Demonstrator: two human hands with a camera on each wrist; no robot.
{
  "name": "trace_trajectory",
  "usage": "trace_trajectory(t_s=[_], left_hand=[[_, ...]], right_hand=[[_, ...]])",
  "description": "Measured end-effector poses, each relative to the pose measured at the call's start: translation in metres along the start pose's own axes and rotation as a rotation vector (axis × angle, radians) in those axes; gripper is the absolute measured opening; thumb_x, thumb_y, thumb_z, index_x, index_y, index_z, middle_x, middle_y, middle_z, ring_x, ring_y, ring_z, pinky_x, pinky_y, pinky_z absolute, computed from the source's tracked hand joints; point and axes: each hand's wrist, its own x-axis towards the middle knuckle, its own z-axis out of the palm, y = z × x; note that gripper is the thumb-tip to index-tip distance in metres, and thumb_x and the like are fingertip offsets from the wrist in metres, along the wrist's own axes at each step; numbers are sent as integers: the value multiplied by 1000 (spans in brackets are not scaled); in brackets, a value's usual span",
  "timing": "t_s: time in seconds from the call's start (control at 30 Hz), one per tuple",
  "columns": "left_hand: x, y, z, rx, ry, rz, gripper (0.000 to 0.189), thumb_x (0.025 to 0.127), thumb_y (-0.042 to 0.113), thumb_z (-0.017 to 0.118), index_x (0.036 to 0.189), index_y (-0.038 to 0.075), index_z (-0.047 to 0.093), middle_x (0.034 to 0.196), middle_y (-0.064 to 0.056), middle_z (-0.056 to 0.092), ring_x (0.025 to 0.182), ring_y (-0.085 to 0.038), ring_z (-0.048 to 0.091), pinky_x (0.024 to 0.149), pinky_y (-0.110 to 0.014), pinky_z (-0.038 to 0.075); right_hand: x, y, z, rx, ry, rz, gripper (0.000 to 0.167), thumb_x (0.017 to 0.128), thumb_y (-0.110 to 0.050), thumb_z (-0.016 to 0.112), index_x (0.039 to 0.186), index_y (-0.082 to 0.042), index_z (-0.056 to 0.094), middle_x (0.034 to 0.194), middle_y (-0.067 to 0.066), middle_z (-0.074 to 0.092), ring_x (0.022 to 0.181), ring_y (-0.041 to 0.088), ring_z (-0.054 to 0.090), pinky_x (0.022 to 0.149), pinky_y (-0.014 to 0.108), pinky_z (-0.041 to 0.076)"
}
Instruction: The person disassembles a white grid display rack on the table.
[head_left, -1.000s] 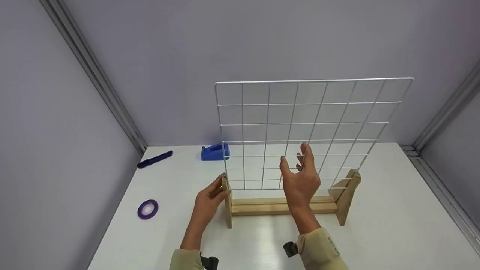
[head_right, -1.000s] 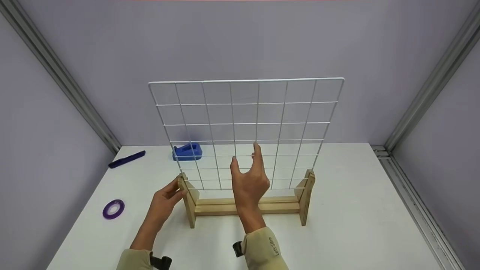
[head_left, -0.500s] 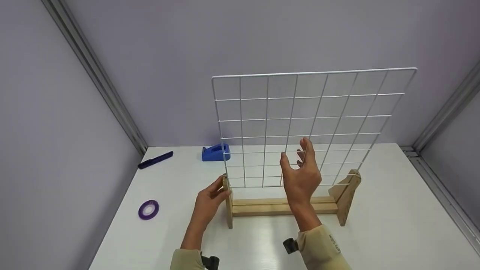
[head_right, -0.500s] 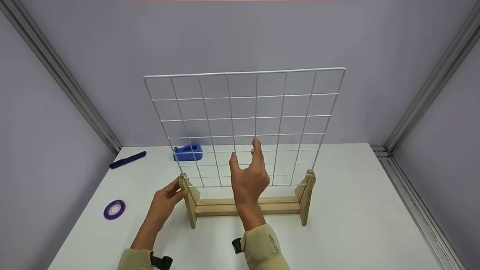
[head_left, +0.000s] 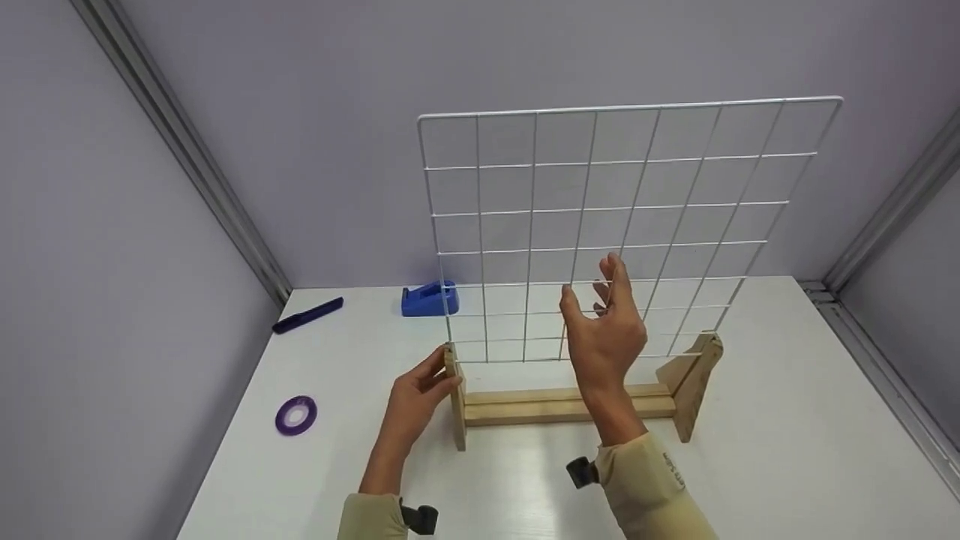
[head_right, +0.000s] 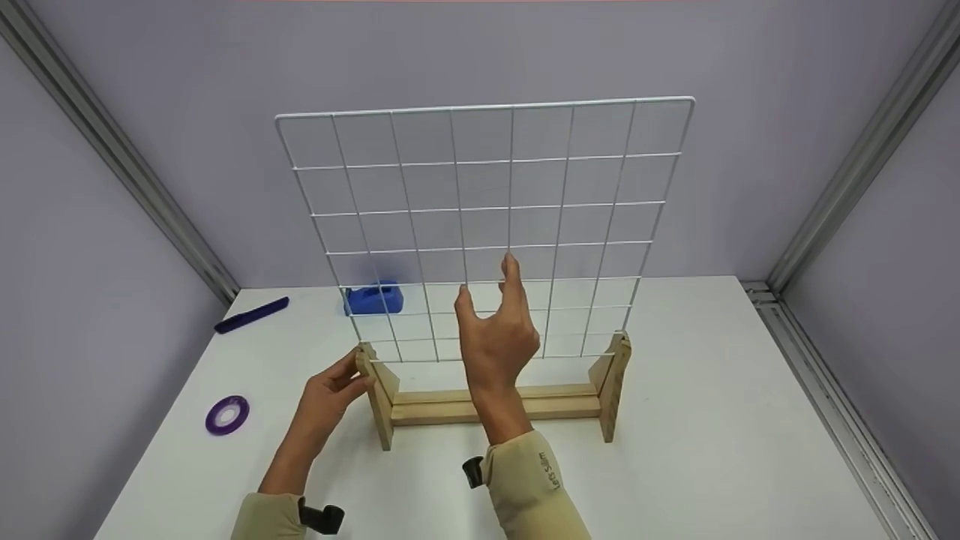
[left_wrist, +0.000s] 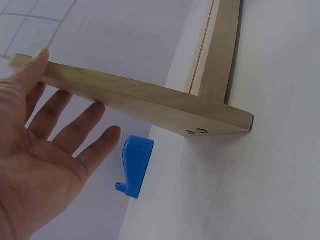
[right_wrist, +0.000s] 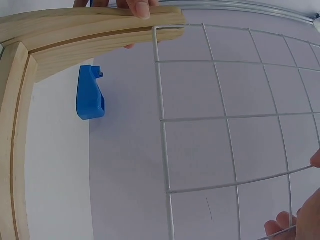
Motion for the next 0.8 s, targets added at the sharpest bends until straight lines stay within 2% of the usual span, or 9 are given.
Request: trace_trajectory(t_s=[0.2, 0.57, 0.8], left_hand=[[1, 0, -1, 1, -18, 0, 69, 90, 31, 78, 152, 25, 49, 155, -3, 50, 138, -28, 56, 108, -34, 52], [0, 1, -1, 21, -31, -8, 69, 89, 32, 79, 151, 24, 50, 154, -4, 52, 136, -28, 57, 107, -35, 53], [2, -1, -4, 56, -46, -24, 68, 89, 34, 78, 150, 21, 52, 153, -4, 54, 137, -28, 56, 108, -38, 52]], right_hand=[[5, -7, -3, 36, -2, 22, 60, 86, -13, 80, 142, -7, 58, 136, 7, 68, 113, 26, 72, 86, 43, 63], [9, -12, -9, 49, -1, -15, 59, 86, -11, 80, 141, -6, 58, 137, 8, 67, 115, 27, 71, 89, 43, 63], [11, -16, -14, 54, -6, -4, 62, 86, -10, 79, 144, -6, 56, 138, 7, 66, 115, 26, 71, 88, 44, 63]])
